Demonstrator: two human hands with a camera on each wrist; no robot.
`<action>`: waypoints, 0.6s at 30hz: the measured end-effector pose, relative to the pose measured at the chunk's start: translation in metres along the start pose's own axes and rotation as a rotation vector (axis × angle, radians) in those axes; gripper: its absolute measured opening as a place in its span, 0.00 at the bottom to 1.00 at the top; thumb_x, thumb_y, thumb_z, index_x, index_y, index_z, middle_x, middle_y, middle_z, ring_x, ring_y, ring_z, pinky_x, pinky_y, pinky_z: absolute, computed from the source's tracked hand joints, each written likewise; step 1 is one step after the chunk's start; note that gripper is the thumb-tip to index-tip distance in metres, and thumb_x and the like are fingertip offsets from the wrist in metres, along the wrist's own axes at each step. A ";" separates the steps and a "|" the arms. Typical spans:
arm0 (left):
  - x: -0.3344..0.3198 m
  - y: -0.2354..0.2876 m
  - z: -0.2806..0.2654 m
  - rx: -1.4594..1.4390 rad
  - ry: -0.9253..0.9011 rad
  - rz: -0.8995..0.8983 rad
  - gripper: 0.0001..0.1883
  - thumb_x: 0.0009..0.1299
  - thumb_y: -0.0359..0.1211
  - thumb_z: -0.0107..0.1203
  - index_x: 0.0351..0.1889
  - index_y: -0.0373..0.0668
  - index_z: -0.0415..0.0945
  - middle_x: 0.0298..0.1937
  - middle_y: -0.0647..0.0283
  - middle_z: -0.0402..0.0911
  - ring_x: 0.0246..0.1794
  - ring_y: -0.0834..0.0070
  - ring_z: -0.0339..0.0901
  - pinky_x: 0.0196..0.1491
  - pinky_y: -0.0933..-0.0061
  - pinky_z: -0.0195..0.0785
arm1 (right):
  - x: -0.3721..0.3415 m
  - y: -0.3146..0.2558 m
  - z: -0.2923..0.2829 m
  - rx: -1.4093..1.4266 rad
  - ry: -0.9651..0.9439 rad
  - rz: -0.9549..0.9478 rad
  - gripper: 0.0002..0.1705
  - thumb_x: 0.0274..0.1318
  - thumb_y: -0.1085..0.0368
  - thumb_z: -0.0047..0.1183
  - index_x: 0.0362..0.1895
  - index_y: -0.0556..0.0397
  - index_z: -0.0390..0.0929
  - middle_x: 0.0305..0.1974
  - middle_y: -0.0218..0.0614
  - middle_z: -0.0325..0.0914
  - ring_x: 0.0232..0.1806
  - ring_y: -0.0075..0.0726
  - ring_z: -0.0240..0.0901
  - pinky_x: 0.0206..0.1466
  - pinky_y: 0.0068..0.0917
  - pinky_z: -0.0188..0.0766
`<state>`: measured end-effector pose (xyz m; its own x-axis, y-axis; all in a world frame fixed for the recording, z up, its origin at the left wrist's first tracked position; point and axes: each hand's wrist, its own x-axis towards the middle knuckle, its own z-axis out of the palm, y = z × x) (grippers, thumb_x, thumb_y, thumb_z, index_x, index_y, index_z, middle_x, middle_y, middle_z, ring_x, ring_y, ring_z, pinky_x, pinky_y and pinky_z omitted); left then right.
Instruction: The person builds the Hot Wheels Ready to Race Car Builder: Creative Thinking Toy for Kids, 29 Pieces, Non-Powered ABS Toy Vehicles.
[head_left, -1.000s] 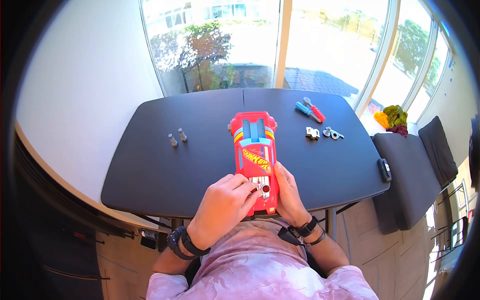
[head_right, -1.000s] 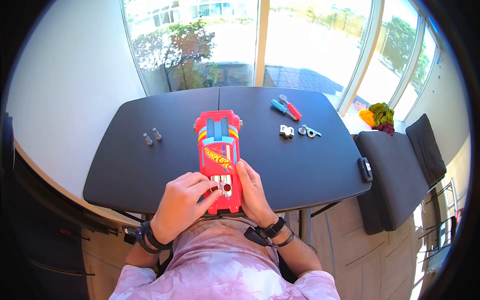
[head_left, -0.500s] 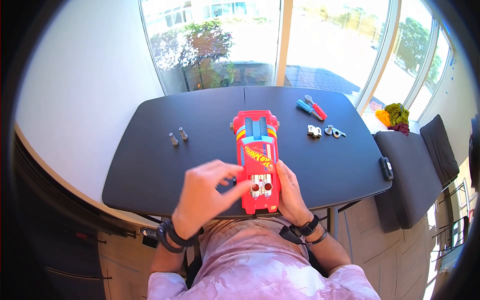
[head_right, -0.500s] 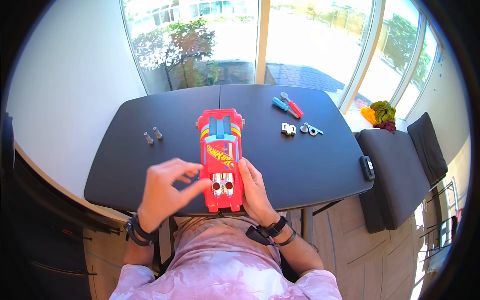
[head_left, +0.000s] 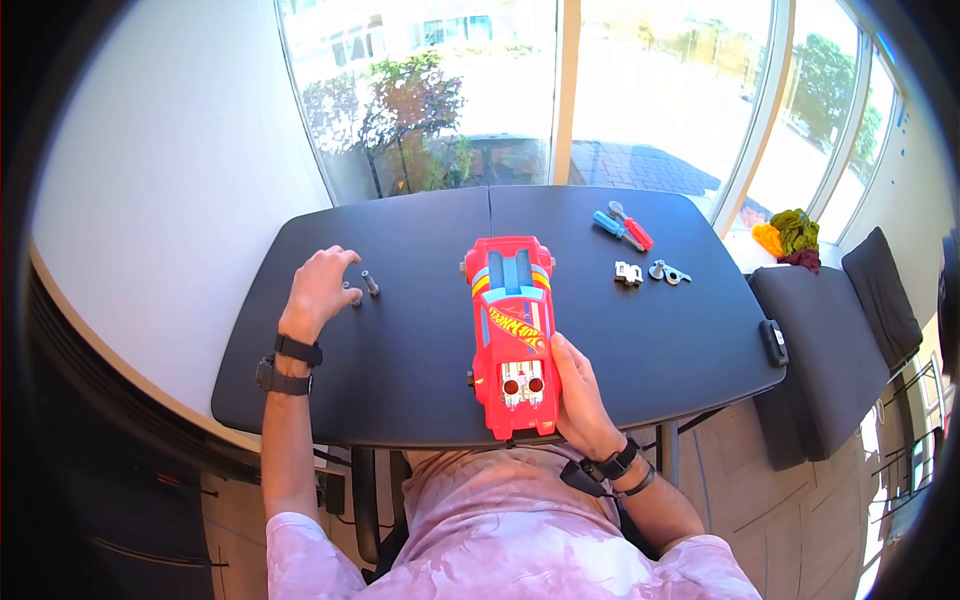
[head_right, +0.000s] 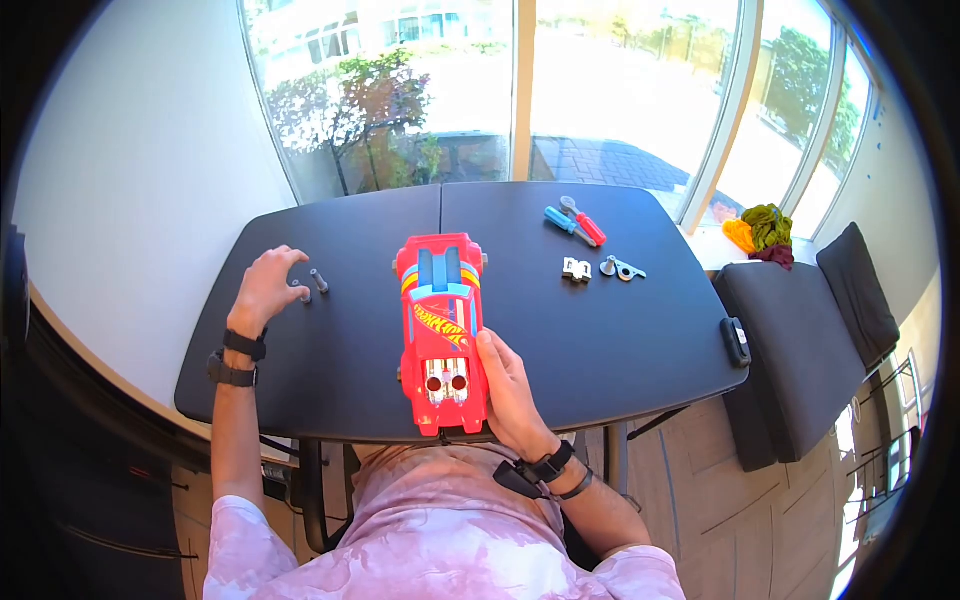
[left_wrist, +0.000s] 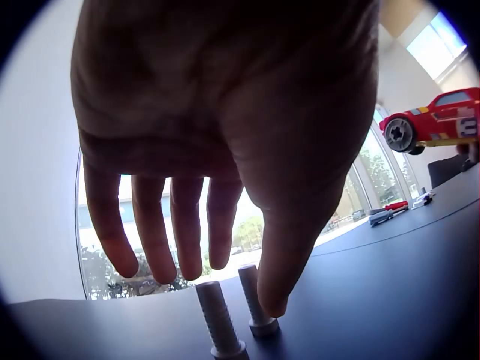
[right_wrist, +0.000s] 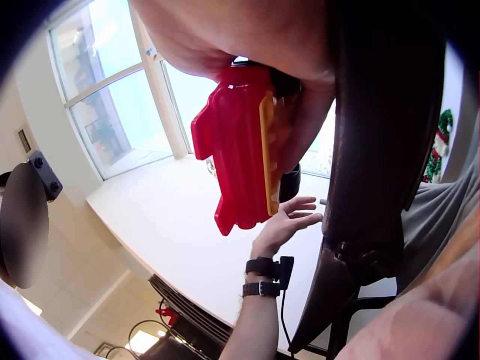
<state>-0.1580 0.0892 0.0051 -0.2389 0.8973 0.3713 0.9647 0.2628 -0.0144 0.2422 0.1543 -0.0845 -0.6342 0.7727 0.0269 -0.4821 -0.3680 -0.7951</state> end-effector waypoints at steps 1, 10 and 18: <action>0.001 -0.003 0.006 -0.035 -0.049 -0.032 0.24 0.66 0.36 0.79 0.60 0.46 0.87 0.55 0.60 0.89 0.60 0.56 0.87 0.63 0.54 0.83 | 0.000 0.001 -0.001 0.004 -0.001 0.002 0.28 0.92 0.48 0.45 0.74 0.58 0.74 0.62 0.37 0.87 0.59 0.24 0.88 0.62 0.29 0.88; -0.014 -0.026 0.035 -0.076 -0.269 -0.146 0.16 0.69 0.33 0.78 0.53 0.41 0.91 0.49 0.51 0.92 0.53 0.53 0.90 0.59 0.53 0.83 | 0.000 0.001 -0.001 0.012 -0.008 0.001 0.28 0.92 0.48 0.44 0.73 0.58 0.74 0.62 0.37 0.87 0.59 0.24 0.87 0.63 0.29 0.88; -0.050 0.012 -0.036 -0.346 -0.236 -0.030 0.11 0.76 0.33 0.74 0.47 0.34 0.93 0.45 0.51 0.93 0.35 0.63 0.90 0.44 0.67 0.82 | -0.001 -0.001 0.002 0.015 -0.015 -0.011 0.27 0.92 0.48 0.44 0.73 0.58 0.74 0.62 0.38 0.87 0.60 0.25 0.88 0.63 0.31 0.88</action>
<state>-0.1306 0.0345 0.0193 -0.2475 0.9582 0.1437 0.9276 0.1914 0.3208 0.2419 0.1531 -0.0823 -0.6375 0.7691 0.0450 -0.4980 -0.3668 -0.7858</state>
